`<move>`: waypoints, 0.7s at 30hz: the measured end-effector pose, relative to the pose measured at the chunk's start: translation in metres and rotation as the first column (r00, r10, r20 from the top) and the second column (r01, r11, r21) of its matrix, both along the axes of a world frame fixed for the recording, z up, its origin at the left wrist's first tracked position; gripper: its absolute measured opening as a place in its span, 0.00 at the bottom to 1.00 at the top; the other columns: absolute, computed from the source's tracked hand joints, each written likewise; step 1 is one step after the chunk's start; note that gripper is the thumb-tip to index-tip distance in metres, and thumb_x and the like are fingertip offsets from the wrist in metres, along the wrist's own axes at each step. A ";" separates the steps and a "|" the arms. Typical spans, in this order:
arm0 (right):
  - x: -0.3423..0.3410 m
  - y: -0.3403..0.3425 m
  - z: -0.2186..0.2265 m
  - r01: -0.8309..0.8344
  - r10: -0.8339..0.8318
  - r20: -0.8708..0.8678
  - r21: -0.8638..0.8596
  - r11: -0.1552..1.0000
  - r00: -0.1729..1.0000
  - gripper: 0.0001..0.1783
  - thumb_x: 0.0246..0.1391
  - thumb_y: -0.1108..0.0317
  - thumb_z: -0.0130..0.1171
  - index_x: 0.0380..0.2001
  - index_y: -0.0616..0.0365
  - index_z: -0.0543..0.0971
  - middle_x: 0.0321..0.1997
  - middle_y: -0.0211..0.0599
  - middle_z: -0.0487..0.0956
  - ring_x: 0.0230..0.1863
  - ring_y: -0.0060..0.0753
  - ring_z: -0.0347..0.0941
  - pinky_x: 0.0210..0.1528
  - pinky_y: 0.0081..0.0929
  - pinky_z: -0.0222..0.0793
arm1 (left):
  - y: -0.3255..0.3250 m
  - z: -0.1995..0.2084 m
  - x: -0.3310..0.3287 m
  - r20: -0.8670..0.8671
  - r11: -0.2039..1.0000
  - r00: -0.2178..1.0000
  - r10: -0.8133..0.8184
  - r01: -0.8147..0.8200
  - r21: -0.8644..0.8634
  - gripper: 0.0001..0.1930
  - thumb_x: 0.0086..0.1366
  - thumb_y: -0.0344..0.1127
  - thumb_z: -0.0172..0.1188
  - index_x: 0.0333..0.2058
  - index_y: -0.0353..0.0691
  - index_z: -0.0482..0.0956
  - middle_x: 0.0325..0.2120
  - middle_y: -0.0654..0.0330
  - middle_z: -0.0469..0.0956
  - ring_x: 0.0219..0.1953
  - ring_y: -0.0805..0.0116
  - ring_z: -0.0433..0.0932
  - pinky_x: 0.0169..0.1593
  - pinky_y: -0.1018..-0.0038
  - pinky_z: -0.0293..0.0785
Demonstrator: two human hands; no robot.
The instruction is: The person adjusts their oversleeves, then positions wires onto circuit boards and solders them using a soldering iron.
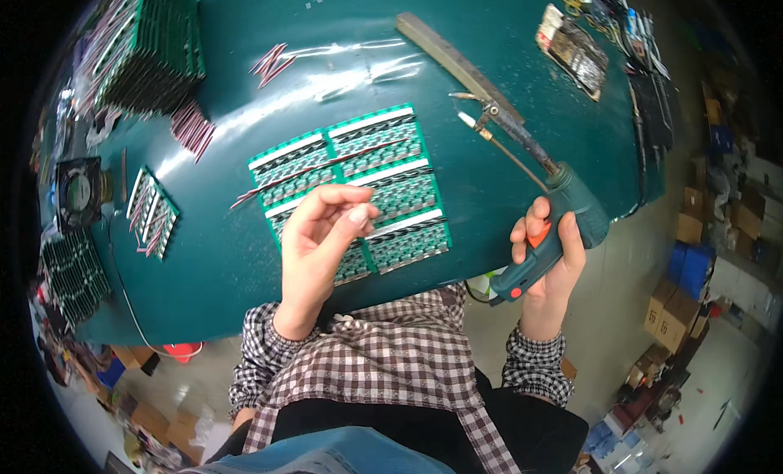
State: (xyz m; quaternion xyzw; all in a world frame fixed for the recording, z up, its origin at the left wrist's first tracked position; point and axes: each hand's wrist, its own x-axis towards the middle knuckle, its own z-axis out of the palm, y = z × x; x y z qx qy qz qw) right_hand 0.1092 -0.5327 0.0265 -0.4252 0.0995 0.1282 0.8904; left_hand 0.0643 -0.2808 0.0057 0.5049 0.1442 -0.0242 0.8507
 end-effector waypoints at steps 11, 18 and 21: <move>-0.015 0.046 -0.007 -0.163 0.185 -0.180 0.128 0.978 0.966 0.21 0.57 0.53 0.50 0.34 0.64 0.69 0.24 0.35 0.70 0.27 0.32 0.72 0.17 0.19 0.69 | 0.006 0.003 -0.001 0.040 0.992 0.996 0.085 -0.081 -0.093 0.10 0.63 0.27 0.52 0.43 0.32 0.71 0.33 0.58 0.75 0.32 0.77 0.73 0.37 0.80 0.71; -0.025 0.056 -0.007 -0.254 0.252 -0.028 -0.077 0.964 0.967 0.23 0.58 0.54 0.49 0.39 0.67 0.66 0.25 0.33 0.65 0.24 0.27 0.64 0.16 0.19 0.67 | 0.010 -0.002 0.003 -0.069 0.969 0.981 0.182 -0.191 -0.154 0.12 0.64 0.34 0.53 0.43 0.33 0.72 0.31 0.59 0.76 0.28 0.77 0.73 0.34 0.81 0.70; -0.027 0.064 -0.004 -0.248 0.258 0.035 -0.176 0.953 0.965 0.23 0.57 0.54 0.50 0.41 0.68 0.65 0.25 0.34 0.65 0.22 0.27 0.64 0.16 0.19 0.66 | 0.011 -0.004 0.004 -0.073 0.961 0.979 0.192 -0.203 -0.187 0.12 0.64 0.35 0.53 0.42 0.33 0.72 0.30 0.59 0.76 0.28 0.77 0.73 0.34 0.81 0.70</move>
